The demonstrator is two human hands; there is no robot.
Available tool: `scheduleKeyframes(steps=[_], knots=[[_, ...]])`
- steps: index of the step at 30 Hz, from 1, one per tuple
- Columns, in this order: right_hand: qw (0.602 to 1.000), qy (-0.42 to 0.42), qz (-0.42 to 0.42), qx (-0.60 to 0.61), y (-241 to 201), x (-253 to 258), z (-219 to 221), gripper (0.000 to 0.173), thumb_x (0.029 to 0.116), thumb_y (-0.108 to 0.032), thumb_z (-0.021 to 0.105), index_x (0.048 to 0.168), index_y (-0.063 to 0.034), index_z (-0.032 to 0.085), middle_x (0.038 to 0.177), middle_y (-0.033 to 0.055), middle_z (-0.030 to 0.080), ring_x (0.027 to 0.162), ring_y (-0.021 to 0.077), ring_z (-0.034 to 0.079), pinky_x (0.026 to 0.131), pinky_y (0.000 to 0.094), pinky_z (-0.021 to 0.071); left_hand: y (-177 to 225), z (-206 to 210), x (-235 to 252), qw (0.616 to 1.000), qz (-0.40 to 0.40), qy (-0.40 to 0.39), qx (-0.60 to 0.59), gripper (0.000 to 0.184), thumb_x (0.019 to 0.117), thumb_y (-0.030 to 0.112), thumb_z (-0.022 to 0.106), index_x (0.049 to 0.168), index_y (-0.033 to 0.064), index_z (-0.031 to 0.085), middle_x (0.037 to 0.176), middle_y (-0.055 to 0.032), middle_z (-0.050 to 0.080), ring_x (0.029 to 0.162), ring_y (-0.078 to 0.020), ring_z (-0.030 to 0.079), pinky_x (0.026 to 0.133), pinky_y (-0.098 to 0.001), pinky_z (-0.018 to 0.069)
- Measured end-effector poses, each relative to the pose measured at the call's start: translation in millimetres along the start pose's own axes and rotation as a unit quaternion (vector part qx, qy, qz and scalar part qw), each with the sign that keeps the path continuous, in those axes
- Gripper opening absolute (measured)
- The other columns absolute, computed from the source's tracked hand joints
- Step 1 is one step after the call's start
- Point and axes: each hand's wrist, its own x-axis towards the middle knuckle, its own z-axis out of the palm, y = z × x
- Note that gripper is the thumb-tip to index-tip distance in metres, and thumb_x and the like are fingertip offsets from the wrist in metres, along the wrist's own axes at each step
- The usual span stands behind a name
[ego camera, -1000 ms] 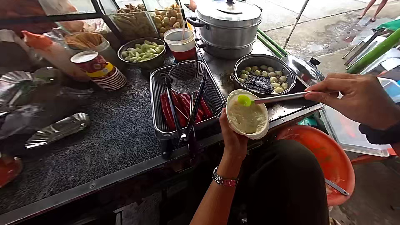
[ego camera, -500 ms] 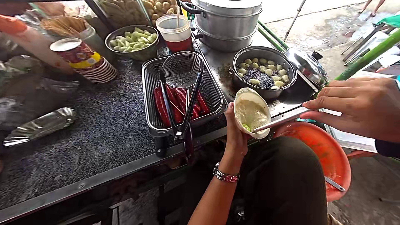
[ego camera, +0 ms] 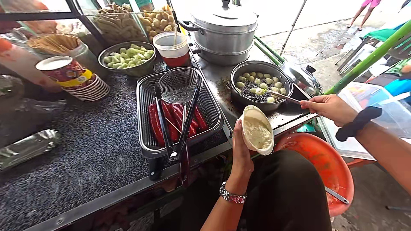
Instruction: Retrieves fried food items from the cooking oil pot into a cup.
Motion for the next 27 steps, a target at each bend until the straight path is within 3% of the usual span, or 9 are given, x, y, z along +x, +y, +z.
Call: scheduleKeyframes(steps=[2, 3, 6, 9, 13, 16, 19, 21, 27], knots=[[0.978, 0.078, -0.080, -0.176, 1, 11, 5, 0.032, 0.1001, -0.034, 0.068, 0.095, -0.0032, 0.075, 0.085, 0.0187, 0.070, 0.080, 0.0381, 0.066, 0.068, 0.0617, 0.0472, 0, 3, -2, 1.000, -0.014, -0.005, -0.010, 0.058, 0.1078, 0.056, 0.027, 0.143, 0.0168, 0.051, 0.120, -0.0151, 0.068, 0.103, -0.0266, 0.071, 0.079, -0.0430, 0.0622], [0.949, 0.120, -0.157, -0.244, 5, 13, 10, 0.033, 0.1000, -0.033, 0.068, 0.095, -0.0008, 0.074, 0.090, 0.0219, 0.071, 0.085, 0.0433, 0.069, 0.068, 0.0650, 0.0488, 0, 3, -2, 1.000, -0.020, -0.005, -0.016, 0.058, 0.1076, 0.057, 0.027, 0.142, 0.0169, 0.051, 0.119, -0.0150, 0.068, 0.101, -0.0264, 0.072, 0.077, -0.0422, 0.0626], [0.848, 0.201, -0.351, -0.344, 17, 20, 19, 0.033, 0.1006, -0.026, 0.063, 0.095, 0.0047, 0.071, 0.094, 0.0267, 0.071, 0.090, 0.0489, 0.069, 0.068, 0.0616, 0.0518, -1, 4, -1, 0.999, -0.034, -0.006, -0.031, 0.058, 0.1068, 0.059, 0.028, 0.143, 0.0188, 0.050, 0.118, -0.0155, 0.069, 0.099, -0.0268, 0.073, 0.075, -0.0412, 0.0632], [0.811, 0.218, -0.398, -0.370, 19, 20, 23, 0.032, 0.1031, -0.023, 0.057, 0.098, 0.0049, 0.071, 0.097, 0.0262, 0.071, 0.091, 0.0489, 0.068, 0.067, 0.0589, 0.0514, 1, 4, -1, 0.998, -0.046, 0.002, -0.041, 0.059, 0.1065, 0.060, 0.027, 0.143, 0.0199, 0.050, 0.119, -0.0151, 0.069, 0.100, -0.0272, 0.072, 0.074, -0.0415, 0.0628], [0.808, 0.221, -0.395, -0.377, 19, 18, 24, 0.033, 0.1035, -0.025, 0.056, 0.097, 0.0040, 0.072, 0.098, 0.0255, 0.071, 0.091, 0.0481, 0.068, 0.066, 0.0572, 0.0510, 5, 5, -1, 0.997, -0.052, 0.020, -0.052, 0.058, 0.1058, 0.061, 0.029, 0.138, 0.0193, 0.054, 0.115, -0.0148, 0.070, 0.098, -0.0272, 0.073, 0.073, -0.0417, 0.0628], [0.862, 0.208, -0.357, -0.294, 11, 11, 16, 0.035, 0.1016, -0.030, 0.060, 0.097, 0.0025, 0.073, 0.097, 0.0248, 0.071, 0.090, 0.0455, 0.070, 0.067, 0.0589, 0.0524, 6, 4, 0, 0.996, -0.050, 0.008, -0.067, 0.058, 0.1044, 0.063, 0.031, 0.138, 0.0217, 0.055, 0.119, -0.0139, 0.069, 0.103, -0.0283, 0.072, 0.078, -0.0441, 0.0620], [0.913, 0.161, -0.350, -0.136, -11, -11, -2, 0.035, 0.0978, -0.036, 0.068, 0.098, -0.0022, 0.076, 0.090, 0.0147, 0.070, 0.076, 0.0247, 0.068, 0.065, 0.0445, 0.0542, 8, 2, 3, 0.995, -0.054, -0.008, -0.087, 0.060, 0.1038, 0.065, 0.029, 0.137, 0.0220, 0.056, 0.118, -0.0140, 0.070, 0.103, -0.0294, 0.072, 0.078, -0.0460, 0.0622], [0.888, 0.129, -0.427, -0.113, -23, -28, -8, 0.033, 0.0962, -0.036, 0.069, 0.094, -0.0039, 0.077, 0.081, 0.0080, 0.068, 0.067, 0.0128, 0.061, 0.059, 0.0300, 0.0489, 10, 1, 3, 0.994, -0.061, -0.019, -0.093, 0.062, 0.1031, 0.066, 0.028, 0.135, 0.0230, 0.058, 0.118, -0.0134, 0.070, 0.103, -0.0291, 0.072, 0.078, -0.0465, 0.0620], [0.795, 0.134, -0.536, -0.250, -42, -53, -7, 0.035, 0.0982, -0.035, 0.061, 0.093, -0.0056, 0.079, 0.079, 0.0085, 0.069, 0.068, 0.0236, 0.065, 0.051, 0.0373, 0.0467, 12, 2, 1, 0.994, -0.056, -0.038, -0.089, 0.062, 0.1027, 0.067, 0.027, 0.134, 0.0234, 0.058, 0.118, -0.0134, 0.070, 0.103, -0.0300, 0.071, 0.077, -0.0483, 0.0614]])
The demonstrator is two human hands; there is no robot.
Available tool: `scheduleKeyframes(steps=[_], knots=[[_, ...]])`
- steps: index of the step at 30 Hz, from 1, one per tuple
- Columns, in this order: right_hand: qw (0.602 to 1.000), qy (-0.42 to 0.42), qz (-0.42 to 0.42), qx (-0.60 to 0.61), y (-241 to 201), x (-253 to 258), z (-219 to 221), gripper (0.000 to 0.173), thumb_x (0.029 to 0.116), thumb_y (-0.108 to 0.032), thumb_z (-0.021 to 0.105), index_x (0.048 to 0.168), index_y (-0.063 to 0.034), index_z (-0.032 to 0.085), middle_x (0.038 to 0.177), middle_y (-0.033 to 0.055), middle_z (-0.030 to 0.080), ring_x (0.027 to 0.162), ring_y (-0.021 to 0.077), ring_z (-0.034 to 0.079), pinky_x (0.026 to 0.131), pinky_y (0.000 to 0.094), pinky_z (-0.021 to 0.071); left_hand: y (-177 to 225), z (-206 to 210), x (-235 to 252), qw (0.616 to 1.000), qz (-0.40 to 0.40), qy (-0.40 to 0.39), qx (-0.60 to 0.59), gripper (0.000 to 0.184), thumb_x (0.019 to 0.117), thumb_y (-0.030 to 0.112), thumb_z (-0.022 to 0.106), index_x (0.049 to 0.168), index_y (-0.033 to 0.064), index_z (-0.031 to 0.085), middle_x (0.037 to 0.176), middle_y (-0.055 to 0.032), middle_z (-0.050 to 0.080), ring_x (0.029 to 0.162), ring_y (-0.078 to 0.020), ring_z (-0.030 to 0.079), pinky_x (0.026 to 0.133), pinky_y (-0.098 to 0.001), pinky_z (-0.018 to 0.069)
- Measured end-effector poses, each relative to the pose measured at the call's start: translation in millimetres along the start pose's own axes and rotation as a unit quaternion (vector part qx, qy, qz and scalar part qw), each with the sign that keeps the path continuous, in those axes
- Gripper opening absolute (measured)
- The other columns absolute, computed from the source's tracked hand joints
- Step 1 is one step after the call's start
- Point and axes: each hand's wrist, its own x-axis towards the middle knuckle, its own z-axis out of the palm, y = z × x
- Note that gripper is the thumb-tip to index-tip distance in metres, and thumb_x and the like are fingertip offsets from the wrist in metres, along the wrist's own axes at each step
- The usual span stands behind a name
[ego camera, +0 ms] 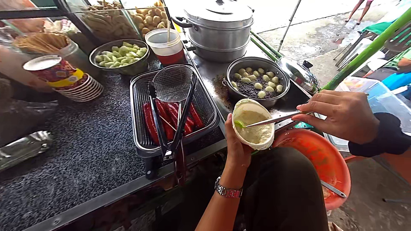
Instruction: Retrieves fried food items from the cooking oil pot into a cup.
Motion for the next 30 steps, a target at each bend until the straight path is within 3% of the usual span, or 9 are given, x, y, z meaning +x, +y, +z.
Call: scheduleKeyframes(steps=[7, 12, 15, 18, 20, 21, 23, 26, 30], knots=[[0.999, -0.020, -0.025, 0.032, -4, -4, -6, 0.035, 0.0982, -0.039, 0.061, 0.091, -0.0103, 0.080, 0.073, 0.0028, 0.066, 0.065, 0.0166, 0.062, 0.050, 0.0316, 0.0430, 2, 0, -1, 0.999, 0.014, 0.018, 0.026, 0.060, 0.1020, 0.067, 0.032, 0.134, 0.0246, 0.059, 0.117, -0.0130, 0.071, 0.101, -0.0291, 0.072, 0.075, -0.0463, 0.0619], [0.968, -0.080, 0.162, 0.173, -9, -17, -5, 0.031, 0.0899, -0.051, 0.068, 0.083, -0.0221, 0.077, 0.074, -0.0134, 0.064, 0.062, -0.0021, 0.058, 0.051, 0.0214, 0.0456, -3, 2, 3, 0.994, 0.069, 0.042, 0.075, 0.054, 0.1040, 0.062, 0.035, 0.132, 0.0226, 0.061, 0.110, -0.0075, 0.072, 0.097, -0.0205, 0.073, 0.076, -0.0392, 0.0623], [0.844, -0.155, 0.361, 0.364, -9, -17, -9, 0.020, 0.0887, -0.032, 0.079, 0.075, -0.0180, 0.073, 0.061, -0.0091, 0.063, 0.054, -0.0007, 0.055, 0.050, 0.0166, 0.0437, -13, -2, 10, 0.983, 0.124, 0.048, 0.128, 0.057, 0.1045, 0.059, 0.037, 0.139, 0.0185, 0.056, 0.116, -0.0097, 0.069, 0.102, -0.0206, 0.070, 0.081, -0.0401, 0.0607], [0.664, -0.204, 0.521, 0.496, 4, -10, -9, 0.028, 0.1027, -0.012, 0.061, 0.078, -0.0078, 0.071, 0.055, -0.0049, 0.054, 0.043, -0.0011, 0.040, 0.041, 0.0132, 0.0296, -20, -5, 14, 0.982, 0.127, 0.041, 0.137, 0.059, 0.1057, 0.057, 0.035, 0.145, 0.0147, 0.048, 0.120, -0.0130, 0.066, 0.105, -0.0220, 0.069, 0.084, -0.0411, 0.0602], [0.607, -0.193, 0.569, 0.520, 22, -12, 0, 0.031, 0.1070, -0.019, 0.054, 0.085, -0.0060, 0.072, 0.054, -0.0052, 0.053, 0.039, -0.0025, 0.034, 0.037, 0.0129, 0.0252, -22, -5, 16, 0.985, 0.109, 0.050, 0.128, 0.057, 0.1077, 0.054, 0.032, 0.144, 0.0136, 0.049, 0.121, -0.0143, 0.066, 0.105, -0.0239, 0.069, 0.083, -0.0424, 0.0603], [0.618, -0.174, 0.581, 0.501, 30, -13, 8, 0.032, 0.1068, -0.022, 0.054, 0.086, -0.0065, 0.072, 0.053, -0.0057, 0.050, 0.038, -0.0022, 0.031, 0.035, 0.0134, 0.0235, -23, -5, 15, 0.986, 0.097, 0.060, 0.120, 0.057, 0.1084, 0.054, 0.030, 0.143, 0.0132, 0.050, 0.120, -0.0148, 0.066, 0.104, -0.0248, 0.069, 0.081, -0.0430, 0.0607], [0.730, -0.141, 0.563, 0.361, 44, -17, 30, 0.032, 0.1038, -0.028, 0.060, 0.079, -0.0098, 0.070, 0.053, -0.0052, 0.051, 0.038, 0.0017, 0.031, 0.037, 0.0185, 0.0238, -25, -4, 13, 0.989, 0.075, 0.071, 0.103, 0.059, 0.1087, 0.054, 0.028, 0.142, 0.0122, 0.052, 0.120, -0.0150, 0.067, 0.103, -0.0248, 0.070, 0.080, -0.0422, 0.0612], [0.900, -0.108, 0.412, 0.097, 50, -22, 57, 0.034, 0.0997, -0.034, 0.069, 0.083, -0.0037, 0.070, 0.071, 0.0129, 0.063, 0.063, 0.0305, 0.059, 0.057, 0.0539, 0.0436, -25, -5, 12, 0.992, 0.065, 0.065, 0.082, 0.059, 0.1089, 0.054, 0.025, 0.143, 0.0131, 0.052, 0.123, -0.0142, 0.067, 0.109, -0.0241, 0.069, 0.085, -0.0430, 0.0601], [0.981, -0.037, 0.140, -0.127, 53, -26, 80, 0.035, 0.1026, -0.027, 0.059, 0.090, 0.0038, 0.069, 0.086, 0.0220, 0.067, 0.079, 0.0430, 0.068, 0.059, 0.0535, 0.0519, -23, -6, 12, 0.994, 0.063, 0.063, 0.068, 0.058, 0.1092, 0.053, 0.024, 0.145, 0.0153, 0.049, 0.127, -0.0145, 0.065, 0.113, -0.0255, 0.067, 0.088, -0.0455, 0.0590]])
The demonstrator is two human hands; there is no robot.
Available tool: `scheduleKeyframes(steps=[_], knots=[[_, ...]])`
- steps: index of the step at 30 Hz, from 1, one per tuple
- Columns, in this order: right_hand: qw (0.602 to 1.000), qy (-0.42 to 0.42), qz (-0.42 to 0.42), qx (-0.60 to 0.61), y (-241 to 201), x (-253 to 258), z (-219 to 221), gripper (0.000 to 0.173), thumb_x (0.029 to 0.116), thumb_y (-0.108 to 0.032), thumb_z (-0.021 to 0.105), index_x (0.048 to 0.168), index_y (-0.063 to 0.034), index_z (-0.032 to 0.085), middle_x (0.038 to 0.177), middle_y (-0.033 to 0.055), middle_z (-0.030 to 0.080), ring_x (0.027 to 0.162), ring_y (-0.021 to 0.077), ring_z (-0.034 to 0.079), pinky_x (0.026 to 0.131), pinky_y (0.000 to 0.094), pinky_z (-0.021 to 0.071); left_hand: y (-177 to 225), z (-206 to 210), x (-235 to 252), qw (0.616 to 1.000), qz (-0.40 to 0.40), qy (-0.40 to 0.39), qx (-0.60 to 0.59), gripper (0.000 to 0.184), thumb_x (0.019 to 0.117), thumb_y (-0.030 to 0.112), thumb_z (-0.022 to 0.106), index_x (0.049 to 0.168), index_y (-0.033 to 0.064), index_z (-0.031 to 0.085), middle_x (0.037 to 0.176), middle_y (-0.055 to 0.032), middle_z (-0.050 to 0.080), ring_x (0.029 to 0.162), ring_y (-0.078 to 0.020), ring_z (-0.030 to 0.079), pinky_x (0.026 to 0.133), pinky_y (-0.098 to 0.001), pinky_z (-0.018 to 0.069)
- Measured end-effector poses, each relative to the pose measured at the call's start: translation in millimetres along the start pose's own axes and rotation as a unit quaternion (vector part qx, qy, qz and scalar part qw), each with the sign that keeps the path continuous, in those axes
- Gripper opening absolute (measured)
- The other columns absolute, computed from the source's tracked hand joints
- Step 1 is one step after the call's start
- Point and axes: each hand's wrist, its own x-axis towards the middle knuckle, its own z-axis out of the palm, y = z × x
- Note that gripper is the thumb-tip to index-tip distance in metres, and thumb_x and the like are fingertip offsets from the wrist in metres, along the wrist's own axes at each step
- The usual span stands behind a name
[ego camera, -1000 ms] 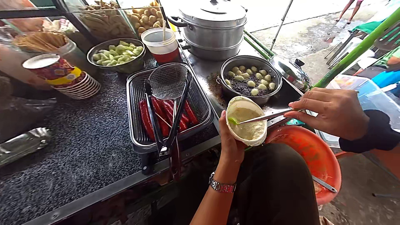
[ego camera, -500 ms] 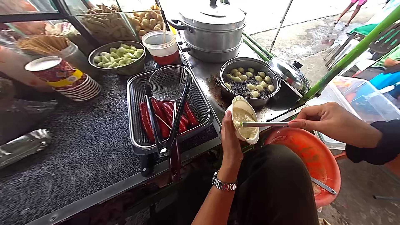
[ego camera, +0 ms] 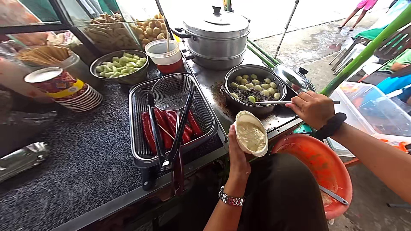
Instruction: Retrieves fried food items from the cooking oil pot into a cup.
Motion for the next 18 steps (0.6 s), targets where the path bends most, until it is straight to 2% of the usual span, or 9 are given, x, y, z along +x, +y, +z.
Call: scheduleKeyframes(steps=[2, 6, 13, 16, 18], knots=[[0.998, 0.021, -0.047, -0.033, 0, 2, 2, 0.033, 0.1036, -0.023, 0.056, 0.091, 0.0037, 0.069, 0.088, 0.0211, 0.067, 0.079, 0.0418, 0.067, 0.059, 0.0510, 0.0500, 3, 1, -1, 1.000, -0.001, 0.000, -0.001, 0.057, 0.1091, 0.053, 0.024, 0.146, 0.0165, 0.048, 0.126, -0.0130, 0.065, 0.111, -0.0236, 0.068, 0.086, -0.0430, 0.0598], [0.995, 0.039, -0.075, -0.051, -1, 4, 0, 0.032, 0.1035, -0.022, 0.055, 0.090, 0.0036, 0.070, 0.086, 0.0204, 0.068, 0.079, 0.0408, 0.067, 0.057, 0.0489, 0.0485, 6, 3, -1, 1.000, -0.009, 0.009, -0.002, 0.057, 0.1082, 0.056, 0.026, 0.144, 0.0182, 0.050, 0.123, -0.0130, 0.067, 0.108, -0.0242, 0.069, 0.082, -0.0429, 0.0606], [0.995, 0.038, -0.072, -0.058, -2, 4, 3, 0.032, 0.1037, -0.022, 0.055, 0.090, 0.0033, 0.069, 0.087, 0.0199, 0.068, 0.080, 0.0407, 0.067, 0.058, 0.0487, 0.0481, 11, 1, -3, 1.000, -0.021, 0.007, -0.013, 0.058, 0.1072, 0.058, 0.027, 0.142, 0.0187, 0.051, 0.121, -0.0144, 0.068, 0.104, -0.0265, 0.071, 0.078, -0.0437, 0.0619], [0.995, 0.041, -0.073, -0.055, -4, 5, 3, 0.032, 0.1036, -0.022, 0.054, 0.091, 0.0033, 0.070, 0.089, 0.0204, 0.068, 0.081, 0.0409, 0.067, 0.058, 0.0487, 0.0483, 12, -1, -4, 1.000, -0.025, 0.004, -0.014, 0.059, 0.1070, 0.059, 0.027, 0.144, 0.0189, 0.050, 0.125, -0.0149, 0.066, 0.108, -0.0276, 0.069, 0.081, -0.0449, 0.0609], [0.998, 0.033, -0.042, -0.025, -5, 8, -3, 0.032, 0.1026, -0.023, 0.056, 0.093, 0.0045, 0.070, 0.090, 0.0222, 0.069, 0.083, 0.0430, 0.068, 0.060, 0.0518, 0.0507, 11, -2, -4, 0.999, -0.027, -0.001, -0.021, 0.059, 0.1078, 0.057, 0.026, 0.144, 0.0161, 0.049, 0.125, -0.0159, 0.066, 0.108, -0.0276, 0.069, 0.082, -0.0444, 0.0609]])
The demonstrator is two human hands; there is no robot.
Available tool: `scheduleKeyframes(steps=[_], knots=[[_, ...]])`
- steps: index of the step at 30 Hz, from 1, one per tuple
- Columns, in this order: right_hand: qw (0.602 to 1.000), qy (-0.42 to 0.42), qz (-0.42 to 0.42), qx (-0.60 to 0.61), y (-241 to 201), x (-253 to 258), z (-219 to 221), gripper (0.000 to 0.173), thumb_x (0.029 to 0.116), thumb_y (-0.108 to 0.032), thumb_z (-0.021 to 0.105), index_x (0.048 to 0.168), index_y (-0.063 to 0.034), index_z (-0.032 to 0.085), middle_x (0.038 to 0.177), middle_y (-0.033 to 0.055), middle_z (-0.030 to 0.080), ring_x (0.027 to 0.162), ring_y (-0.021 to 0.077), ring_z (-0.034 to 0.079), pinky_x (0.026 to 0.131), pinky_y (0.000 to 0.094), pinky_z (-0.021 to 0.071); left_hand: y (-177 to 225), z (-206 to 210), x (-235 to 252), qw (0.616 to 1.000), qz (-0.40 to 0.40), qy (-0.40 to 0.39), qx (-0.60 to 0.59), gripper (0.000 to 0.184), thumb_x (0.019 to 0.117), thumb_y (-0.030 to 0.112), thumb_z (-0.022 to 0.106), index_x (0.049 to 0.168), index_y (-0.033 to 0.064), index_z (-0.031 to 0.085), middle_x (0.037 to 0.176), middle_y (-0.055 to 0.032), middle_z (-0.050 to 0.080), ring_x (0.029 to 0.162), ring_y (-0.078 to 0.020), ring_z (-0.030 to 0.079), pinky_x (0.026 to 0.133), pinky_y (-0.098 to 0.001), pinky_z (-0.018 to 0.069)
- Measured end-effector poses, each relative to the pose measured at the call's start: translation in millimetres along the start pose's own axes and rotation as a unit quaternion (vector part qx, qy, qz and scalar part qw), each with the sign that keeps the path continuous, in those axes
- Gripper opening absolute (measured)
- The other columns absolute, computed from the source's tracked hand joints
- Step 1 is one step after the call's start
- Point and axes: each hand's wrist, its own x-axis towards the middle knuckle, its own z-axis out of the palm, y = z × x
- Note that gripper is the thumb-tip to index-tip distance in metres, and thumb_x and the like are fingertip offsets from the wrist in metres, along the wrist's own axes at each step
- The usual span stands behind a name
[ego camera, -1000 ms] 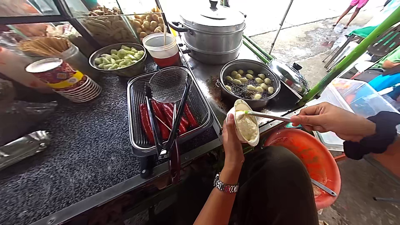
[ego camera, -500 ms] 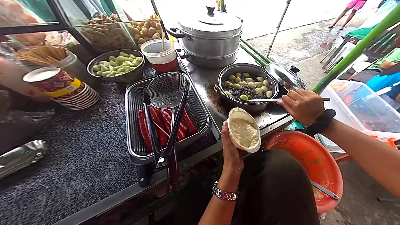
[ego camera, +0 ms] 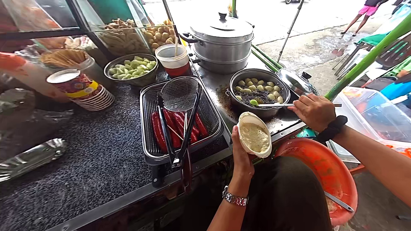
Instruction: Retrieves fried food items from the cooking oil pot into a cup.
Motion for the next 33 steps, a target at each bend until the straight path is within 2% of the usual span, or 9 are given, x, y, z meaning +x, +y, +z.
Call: scheduleKeyframes(steps=[5, 7, 10, 14, 18, 21, 23, 26, 33], knots=[[0.966, -0.166, 0.190, 0.047, 21, 35, -25, 0.032, 0.0982, -0.031, 0.071, 0.087, -0.0005, 0.071, 0.085, 0.0246, 0.069, 0.079, 0.0484, 0.068, 0.060, 0.0663, 0.0488, 2, 1, -5, 0.999, 0.018, -0.037, -0.022, 0.063, 0.1084, 0.056, 0.022, 0.150, 0.0135, 0.041, 0.129, -0.0163, 0.064, 0.110, -0.0284, 0.067, 0.084, -0.0467, 0.0598], [0.924, -0.296, 0.241, 0.041, 27, 63, -27, 0.038, 0.0972, -0.036, 0.072, 0.086, 0.0005, 0.072, 0.088, 0.0283, 0.069, 0.089, 0.0507, 0.067, 0.071, 0.0699, 0.0481, 5, 4, -6, 0.998, 0.019, -0.044, -0.028, 0.064, 0.1078, 0.058, 0.021, 0.149, 0.0138, 0.043, 0.127, -0.0162, 0.065, 0.108, -0.0285, 0.068, 0.083, -0.0470, 0.0596], [0.875, -0.413, 0.253, 0.010, 29, 96, -12, 0.042, 0.0967, -0.038, 0.071, 0.090, 0.0034, 0.071, 0.097, 0.0296, 0.069, 0.100, 0.0491, 0.066, 0.080, 0.0680, 0.0488, 9, 7, -7, 0.997, 0.005, -0.059, -0.039, 0.065, 0.1076, 0.058, 0.021, 0.146, 0.0125, 0.046, 0.126, -0.0165, 0.065, 0.109, -0.0293, 0.067, 0.086, -0.0478, 0.0582], [0.849, -0.471, 0.239, 0.013, 17, 113, 5, 0.042, 0.0943, -0.036, 0.075, 0.099, 0.0059, 0.071, 0.105, 0.0292, 0.070, 0.107, 0.0482, 0.066, 0.088, 0.0680, 0.0486, 19, 9, -14, 0.997, -0.030, -0.056, -0.042, 0.064, 0.1073, 0.059, 0.021, 0.142, 0.0137, 0.050, 0.121, -0.0164, 0.068, 0.104, -0.0295, 0.070, 0.079, -0.0453, 0.0598], [0.885, -0.411, 0.218, 0.029, 14, 106, -34, 0.041, 0.0964, -0.040, 0.072, 0.087, 0.0000, 0.072, 0.091, 0.0251, 0.070, 0.095, 0.0458, 0.067, 0.078, 0.0658, 0.0491, 21, 6, -12, 0.996, -0.044, -0.066, -0.046, 0.062, 0.1078, 0.057, 0.021, 0.139, 0.0115, 0.050, 0.116, -0.0167, 0.069, 0.098, -0.0286, 0.071, 0.076, -0.0428, 0.0604], [0.929, -0.308, 0.207, 0.013, 3, 79, -57, 0.035, 0.0972, -0.035, 0.072, 0.088, -0.0005, 0.072, 0.089, 0.0253, 0.070, 0.088, 0.0475, 0.069, 0.069, 0.0656, 0.0494, 21, 6, -8, 0.997, -0.042, -0.056, -0.046, 0.060, 0.1084, 0.055, 0.021, 0.140, 0.0119, 0.049, 0.113, -0.0176, 0.070, 0.094, -0.0300, 0.072, 0.072, -0.0436, 0.0608], [0.942, -0.277, 0.191, 0.007, -1, 55, -56, 0.035, 0.0980, -0.034, 0.071, 0.094, 0.0014, 0.073, 0.092, 0.0260, 0.070, 0.088, 0.0483, 0.069, 0.069, 0.0656, 0.0501, 19, 8, -7, 0.998, -0.025, -0.049, -0.043, 0.059, 0.1086, 0.055, 0.022, 0.143, 0.0151, 0.047, 0.115, -0.0168, 0.069, 0.095, -0.0304, 0.072, 0.070, -0.0439, 0.0617], [0.971, -0.165, 0.174, 0.010, 0, 22, -47, 0.035, 0.0976, -0.029, 0.071, 0.087, 0.0047, 0.068, 0.083, 0.0268, 0.066, 0.077, 0.0495, 0.069, 0.058, 0.0639, 0.0491, 19, 10, -5, 0.997, -0.008, -0.044, -0.057, 0.062, 0.1071, 0.060, 0.022, 0.143, 0.0167, 0.049, 0.120, -0.0178, 0.068, 0.101, -0.0333, 0.071, 0.074, -0.0488, 0.0617], [0.977, -0.114, 0.177, 0.037, 3, -9, -28, 0.034, 0.0995, -0.028, 0.067, 0.090, 0.0041, 0.068, 0.086, 0.0256, 0.067, 0.076, 0.0478, 0.069, 0.055, 0.0613, 0.0495, 17, 12, -2, 0.998, -0.030, -0.021, -0.052, 0.066, 0.1056, 0.063, 0.019, 0.144, 0.0179, 0.048, 0.123, -0.0206, 0.066, 0.102, -0.0372, 0.069, 0.073, -0.0515, 0.0603]])
